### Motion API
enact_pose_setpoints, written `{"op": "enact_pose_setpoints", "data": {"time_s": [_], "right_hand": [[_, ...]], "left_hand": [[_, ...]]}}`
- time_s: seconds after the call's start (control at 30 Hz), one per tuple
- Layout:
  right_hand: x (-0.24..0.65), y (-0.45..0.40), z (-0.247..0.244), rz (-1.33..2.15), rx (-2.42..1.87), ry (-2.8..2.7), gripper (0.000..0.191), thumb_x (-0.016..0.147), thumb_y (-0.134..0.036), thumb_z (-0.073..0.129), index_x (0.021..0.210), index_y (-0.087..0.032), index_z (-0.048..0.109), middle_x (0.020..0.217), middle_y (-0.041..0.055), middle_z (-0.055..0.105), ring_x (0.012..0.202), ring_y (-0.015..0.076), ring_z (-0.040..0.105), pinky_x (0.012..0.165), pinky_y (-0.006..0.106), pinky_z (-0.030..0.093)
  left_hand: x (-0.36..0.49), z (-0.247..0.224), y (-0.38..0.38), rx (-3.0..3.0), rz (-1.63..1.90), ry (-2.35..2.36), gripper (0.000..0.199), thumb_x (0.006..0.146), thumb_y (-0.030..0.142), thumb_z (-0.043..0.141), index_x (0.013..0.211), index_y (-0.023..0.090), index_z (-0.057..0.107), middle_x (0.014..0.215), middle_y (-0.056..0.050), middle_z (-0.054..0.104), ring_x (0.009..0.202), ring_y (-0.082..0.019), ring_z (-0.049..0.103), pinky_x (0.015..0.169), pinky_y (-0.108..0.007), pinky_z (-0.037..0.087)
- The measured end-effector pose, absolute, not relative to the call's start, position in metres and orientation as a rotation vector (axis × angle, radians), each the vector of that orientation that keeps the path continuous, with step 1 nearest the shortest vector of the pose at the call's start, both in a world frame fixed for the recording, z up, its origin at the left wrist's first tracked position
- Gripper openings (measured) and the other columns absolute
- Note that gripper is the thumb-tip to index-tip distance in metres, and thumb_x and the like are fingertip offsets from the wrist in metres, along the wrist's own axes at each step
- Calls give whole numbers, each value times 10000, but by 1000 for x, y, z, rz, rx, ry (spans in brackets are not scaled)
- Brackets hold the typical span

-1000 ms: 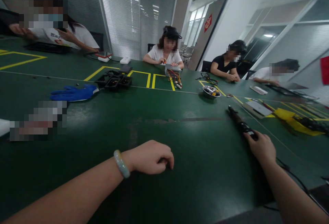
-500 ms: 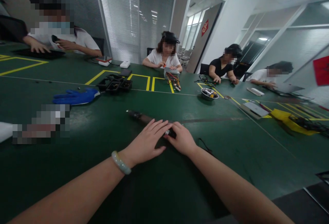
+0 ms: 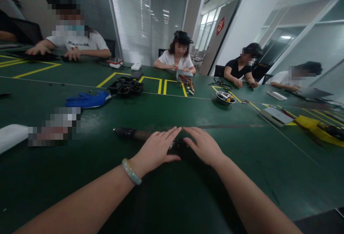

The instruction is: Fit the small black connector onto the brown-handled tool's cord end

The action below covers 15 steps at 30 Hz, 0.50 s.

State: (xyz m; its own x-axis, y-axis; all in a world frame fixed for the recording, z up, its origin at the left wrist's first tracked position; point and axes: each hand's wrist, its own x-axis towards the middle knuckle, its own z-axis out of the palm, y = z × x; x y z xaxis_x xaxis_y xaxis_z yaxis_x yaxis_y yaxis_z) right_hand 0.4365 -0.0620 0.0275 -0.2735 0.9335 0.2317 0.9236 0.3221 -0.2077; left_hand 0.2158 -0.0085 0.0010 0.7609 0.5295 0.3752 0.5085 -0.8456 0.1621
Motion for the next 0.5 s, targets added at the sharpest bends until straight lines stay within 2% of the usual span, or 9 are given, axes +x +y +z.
{"op": "enact_pose_setpoints", "data": {"time_s": [0.1, 0.2, 0.27, 0.37, 0.43, 0.5], "right_hand": [[463, -66, 34, -70, -2155, -2037, 467, 947, -441, 525, 1303, -140, 538, 1227, 150, 532, 1139, 309, 501, 977, 429, 388], [479, -68, 34, 138, -2403, -1998, 540, 862, -528, 616, 1215, -121, 582, 1112, 156, 585, 1009, 320, 563, 837, 410, 446], [482, -69, 35, 310, -2409, -2043, 429, 853, -476, 642, 1147, -166, 599, 1013, 105, 627, 918, 277, 595, 734, 353, 447], [477, -72, 38, 394, -2387, -2095, 196, 868, -320, 626, 1033, -214, 612, 902, 43, 649, 836, 226, 606, 643, 298, 397], [472, -76, 42, 407, -2382, -2124, 199, 840, -285, 647, 1024, -219, 604, 887, 33, 650, 804, 216, 606, 612, 285, 370], [468, -81, 45, 396, -2369, -2144, 290, 802, -261, 677, 1071, -211, 582, 890, 40, 651, 782, 213, 605, 596, 276, 353]], "left_hand": [[216, 3, -9, 2877, 627, 884, 785, 815, 592, 582, 1454, 233, 301, 1389, -92, 506, 1207, -249, 524, 981, -393, 398], [216, 5, -10, 2854, 603, 890, 591, 859, 497, 571, 1375, 251, 422, 1301, -52, 578, 1154, -228, 551, 974, -397, 405], [216, 7, -10, 2844, 598, 877, 492, 875, 444, 562, 1324, 262, 475, 1283, -31, 587, 1151, -219, 549, 976, -400, 406], [216, 6, -8, 2835, 594, 866, 416, 886, 389, 553, 1284, 275, 507, 1269, -15, 594, 1144, -215, 550, 973, -410, 411], [216, 6, -8, 2828, 597, 862, 390, 883, 370, 559, 1261, 281, 524, 1252, -10, 602, 1128, -213, 559, 962, -412, 418], [216, 6, -8, 2818, 600, 861, 363, 877, 364, 567, 1229, 282, 544, 1217, -8, 618, 1096, -208, 573, 942, -406, 427]]}}
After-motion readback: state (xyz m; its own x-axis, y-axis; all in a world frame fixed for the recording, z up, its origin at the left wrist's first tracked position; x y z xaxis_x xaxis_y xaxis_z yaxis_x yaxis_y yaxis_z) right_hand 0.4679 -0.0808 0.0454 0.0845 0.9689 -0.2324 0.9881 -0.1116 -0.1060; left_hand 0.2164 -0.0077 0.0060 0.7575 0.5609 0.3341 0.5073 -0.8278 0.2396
